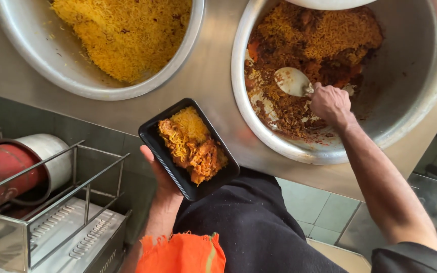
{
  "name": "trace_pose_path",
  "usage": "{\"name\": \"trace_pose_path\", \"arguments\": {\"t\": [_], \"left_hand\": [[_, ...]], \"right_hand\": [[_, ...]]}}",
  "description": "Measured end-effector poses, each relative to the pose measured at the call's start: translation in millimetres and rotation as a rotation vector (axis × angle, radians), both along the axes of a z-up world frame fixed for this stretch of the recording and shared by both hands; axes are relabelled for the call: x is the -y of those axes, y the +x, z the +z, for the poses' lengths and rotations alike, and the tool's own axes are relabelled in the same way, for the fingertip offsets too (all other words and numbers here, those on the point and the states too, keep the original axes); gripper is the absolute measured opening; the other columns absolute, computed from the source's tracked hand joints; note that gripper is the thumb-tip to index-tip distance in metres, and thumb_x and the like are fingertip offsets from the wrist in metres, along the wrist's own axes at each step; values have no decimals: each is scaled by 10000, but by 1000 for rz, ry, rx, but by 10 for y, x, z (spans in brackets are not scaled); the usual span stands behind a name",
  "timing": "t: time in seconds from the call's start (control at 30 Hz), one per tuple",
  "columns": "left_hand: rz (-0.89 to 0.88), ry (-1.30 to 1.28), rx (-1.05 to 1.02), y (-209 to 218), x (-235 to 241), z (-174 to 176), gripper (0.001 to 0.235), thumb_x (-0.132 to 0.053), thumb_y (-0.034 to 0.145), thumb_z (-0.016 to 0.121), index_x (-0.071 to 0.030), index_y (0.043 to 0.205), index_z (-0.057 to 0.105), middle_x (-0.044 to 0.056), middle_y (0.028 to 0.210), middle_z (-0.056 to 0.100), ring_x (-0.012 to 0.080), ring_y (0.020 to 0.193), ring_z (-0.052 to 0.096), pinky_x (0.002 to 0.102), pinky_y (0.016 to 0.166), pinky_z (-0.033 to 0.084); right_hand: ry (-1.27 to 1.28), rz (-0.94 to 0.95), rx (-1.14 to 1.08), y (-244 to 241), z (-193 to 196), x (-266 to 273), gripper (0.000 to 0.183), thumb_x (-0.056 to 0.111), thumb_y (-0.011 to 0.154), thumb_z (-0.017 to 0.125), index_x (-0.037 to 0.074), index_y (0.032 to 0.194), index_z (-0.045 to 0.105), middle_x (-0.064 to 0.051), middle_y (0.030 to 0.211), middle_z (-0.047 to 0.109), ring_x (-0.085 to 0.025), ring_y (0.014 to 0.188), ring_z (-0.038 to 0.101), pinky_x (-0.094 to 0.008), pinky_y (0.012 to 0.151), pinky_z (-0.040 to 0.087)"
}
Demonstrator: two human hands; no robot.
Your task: The person holds a black takeaway container and uses a serving spoon to scoop chicken and yellow rice from large pots into the container. They press and level the rice in the container, place a lid on it, and set the packed container on the counter with other finished containers.
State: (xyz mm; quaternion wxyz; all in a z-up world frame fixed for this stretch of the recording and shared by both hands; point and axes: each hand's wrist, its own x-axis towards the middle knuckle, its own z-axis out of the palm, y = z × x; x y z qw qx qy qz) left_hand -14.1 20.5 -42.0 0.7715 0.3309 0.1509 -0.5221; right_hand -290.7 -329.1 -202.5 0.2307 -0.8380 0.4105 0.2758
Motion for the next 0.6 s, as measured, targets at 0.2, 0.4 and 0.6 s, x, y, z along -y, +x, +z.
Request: {"name": "trace_pose_path", "arguments": {"t": [0.2,0.4,0.6], "left_hand": [[-3,78,10,36,25,152,1007,-809,842,549,-144,1584,402,88,1544,499,309,1375,519,534,1147,448],[35,-12,-23,181,-75,47,965,-788,899,520,-132,1597,403,87,1566,495,311,1386,518,528,1170,442],[-58,-76,89,380,261,132,963,-777,885,513,-125,1585,401,97,1554,511,306,1392,521,521,1171,439]], "right_hand": [[48,33,-17,300,-393,-75,308,186,1083,326,10,1106,577,-14,625,493,-126,468,390,-334,401,329],[407,-11,17,451,-525,-211,345,306,1077,326,76,1079,583,-49,705,559,-164,544,470,-371,503,403],[504,-46,184,-179,-170,-109,460,448,1037,552,2,1035,664,-125,808,684,-199,719,604,-427,669,505]]}}
